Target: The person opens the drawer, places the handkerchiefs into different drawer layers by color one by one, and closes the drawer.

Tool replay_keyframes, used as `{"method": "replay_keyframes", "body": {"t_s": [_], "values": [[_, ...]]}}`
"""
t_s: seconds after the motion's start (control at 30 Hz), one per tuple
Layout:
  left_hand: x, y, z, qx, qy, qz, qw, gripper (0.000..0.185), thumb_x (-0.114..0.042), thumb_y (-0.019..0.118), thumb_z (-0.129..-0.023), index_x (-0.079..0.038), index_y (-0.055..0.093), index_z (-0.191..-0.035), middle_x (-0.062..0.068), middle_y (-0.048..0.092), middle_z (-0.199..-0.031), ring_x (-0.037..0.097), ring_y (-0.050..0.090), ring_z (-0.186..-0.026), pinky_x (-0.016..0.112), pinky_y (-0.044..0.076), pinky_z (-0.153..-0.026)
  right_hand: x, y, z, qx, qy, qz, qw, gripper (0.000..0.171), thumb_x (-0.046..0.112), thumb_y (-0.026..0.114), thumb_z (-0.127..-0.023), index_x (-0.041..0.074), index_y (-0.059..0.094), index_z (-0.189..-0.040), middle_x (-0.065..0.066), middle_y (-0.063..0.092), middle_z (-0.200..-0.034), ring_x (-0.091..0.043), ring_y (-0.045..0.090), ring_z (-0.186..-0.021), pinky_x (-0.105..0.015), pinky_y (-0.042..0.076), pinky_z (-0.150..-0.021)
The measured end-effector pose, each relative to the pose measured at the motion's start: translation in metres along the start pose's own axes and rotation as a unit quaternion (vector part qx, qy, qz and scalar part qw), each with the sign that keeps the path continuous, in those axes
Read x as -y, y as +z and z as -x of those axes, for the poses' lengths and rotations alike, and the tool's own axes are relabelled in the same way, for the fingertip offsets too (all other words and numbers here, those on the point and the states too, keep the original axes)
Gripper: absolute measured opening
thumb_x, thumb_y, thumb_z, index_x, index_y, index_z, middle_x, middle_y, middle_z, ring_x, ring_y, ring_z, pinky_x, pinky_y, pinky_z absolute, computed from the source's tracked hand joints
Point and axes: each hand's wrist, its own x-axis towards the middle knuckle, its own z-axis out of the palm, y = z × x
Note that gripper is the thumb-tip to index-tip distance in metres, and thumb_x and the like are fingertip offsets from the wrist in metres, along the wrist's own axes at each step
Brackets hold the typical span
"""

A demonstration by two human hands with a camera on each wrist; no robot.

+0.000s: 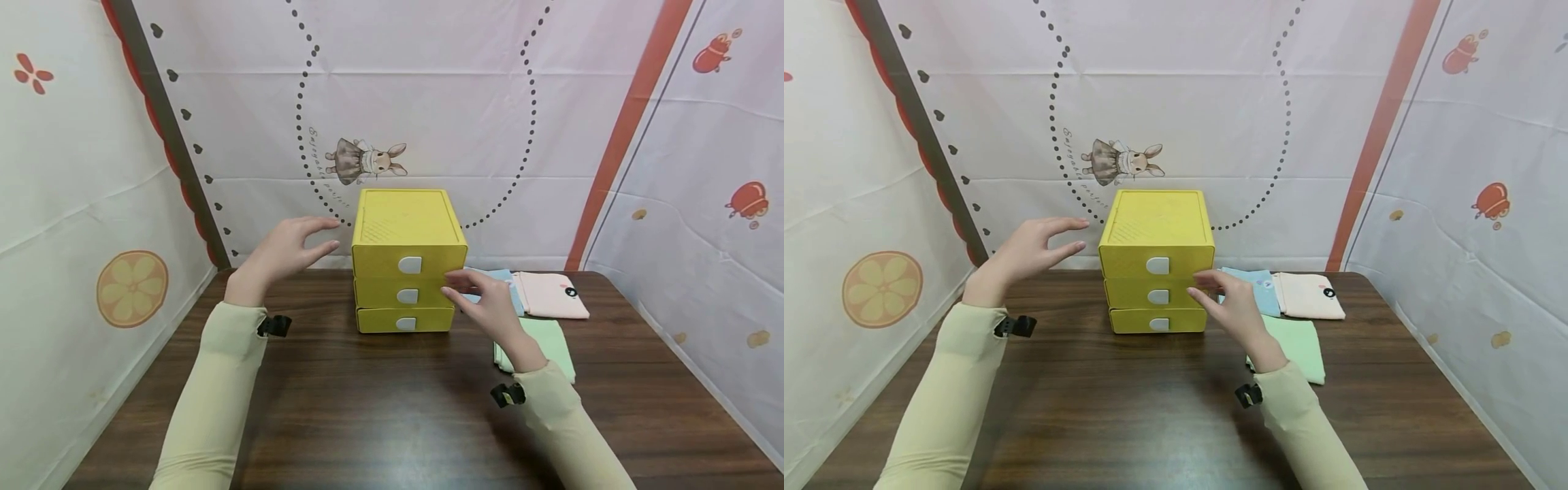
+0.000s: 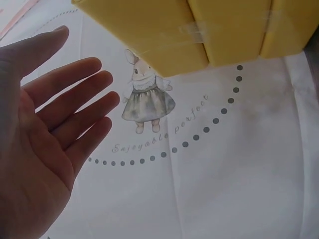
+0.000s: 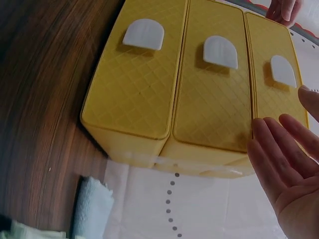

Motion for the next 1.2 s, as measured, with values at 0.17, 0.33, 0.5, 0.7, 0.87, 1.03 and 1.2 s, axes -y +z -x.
{"method": "replay_keyframes", "body": {"t_s": [0.17,0.33,0.5,0.7,0.87,1.03,1.2], "values": [[-0.002,-0.002,-0.005,0.016,-0.003,0.010,0.9998,0.047,-0.046,0.057,-0.092,-0.018,0.058,-0.131,0.002,0.059,-0.132,0.023,0.051,-0.126,0.043,0.036,-0.107,0.003,0.005,-0.003,-0.005,0.017,-0.007,1.000,0.025,0.024,0.071,-0.086,0.008,0.069,-0.105,-0.003,0.074,-0.095,-0.013,0.070,-0.084,-0.027,0.056,-0.073],[-0.002,-0.002,-0.009,0.025,-0.010,0.031,0.9992,0.045,-0.041,0.060,-0.092,-0.014,0.061,-0.128,0.002,0.061,-0.130,0.023,0.053,-0.124,0.043,0.038,-0.106,0.006,0.010,-0.008,-0.012,0.023,-0.018,0.999,0.024,0.025,0.071,-0.086,0.008,0.070,-0.104,-0.001,0.074,-0.094,-0.011,0.070,-0.082,-0.024,0.056,-0.072],[-0.003,-0.003,-0.014,0.036,-0.026,0.047,0.9979,0.043,-0.042,0.062,-0.091,-0.018,0.062,-0.127,0.000,0.061,-0.129,0.022,0.053,-0.124,0.043,0.039,-0.105,0.007,0.015,-0.011,-0.014,0.030,-0.042,0.999,0.024,0.026,0.071,-0.086,0.009,0.071,-0.103,-0.002,0.074,-0.094,-0.013,0.070,-0.082,-0.025,0.056,-0.071],[-0.005,-0.004,-0.021,0.049,-0.031,0.051,0.9971,0.042,-0.043,0.063,-0.090,-0.019,0.064,-0.124,0.000,0.063,-0.127,0.023,0.055,-0.121,0.046,0.041,-0.102,0.006,0.020,-0.013,-0.015,0.043,-0.054,0.998,0.023,0.029,0.071,-0.086,0.012,0.071,-0.102,-0.001,0.074,-0.095,-0.012,0.070,-0.081,-0.024,0.056,-0.072],[-0.007,-0.004,-0.026,0.060,-0.041,0.057,0.9957,0.041,-0.044,0.065,-0.088,-0.021,0.065,-0.123,0.000,0.065,-0.123,0.020,0.058,-0.115,0.046,0.046,-0.095,0.006,0.022,-0.015,-0.020,0.048,-0.054,0.997,0.023,0.030,0.070,-0.086,0.012,0.071,-0.102,-0.001,0.074,-0.095,-0.009,0.070,-0.081,-0.022,0.055,-0.071],[-0.007,-0.005,-0.030,0.068,-0.045,0.065,0.9946,0.043,-0.045,0.066,-0.087,-0.019,0.066,-0.122,0.001,0.065,-0.122,0.018,0.060,-0.112,0.042,0.047,-0.093,0.008,0.024,-0.018,-0.023,0.052,-0.072,0.996,0.024,0.029,0.071,-0.086,0.011,0.072,-0.102,-0.002,0.074,-0.094,-0.012,0.070,-0.082,-0.022,0.055,-0.072],[-0.008,-0.005,-0.032,0.070,-0.050,0.076,0.9934,0.043,-0.047,0.068,-0.084,-0.021,0.068,-0.119,0.000,0.067,-0.119,0.016,0.062,-0.108,0.040,0.048,-0.091,0.012,0.027,-0.020,-0.021,0.064,-0.083,0.994,0.024,0.025,0.072,-0.085,0.008,0.072,-0.103,-0.005,0.074,-0.096,-0.017,0.071,-0.085,-0.028,0.056,-0.074]]}}
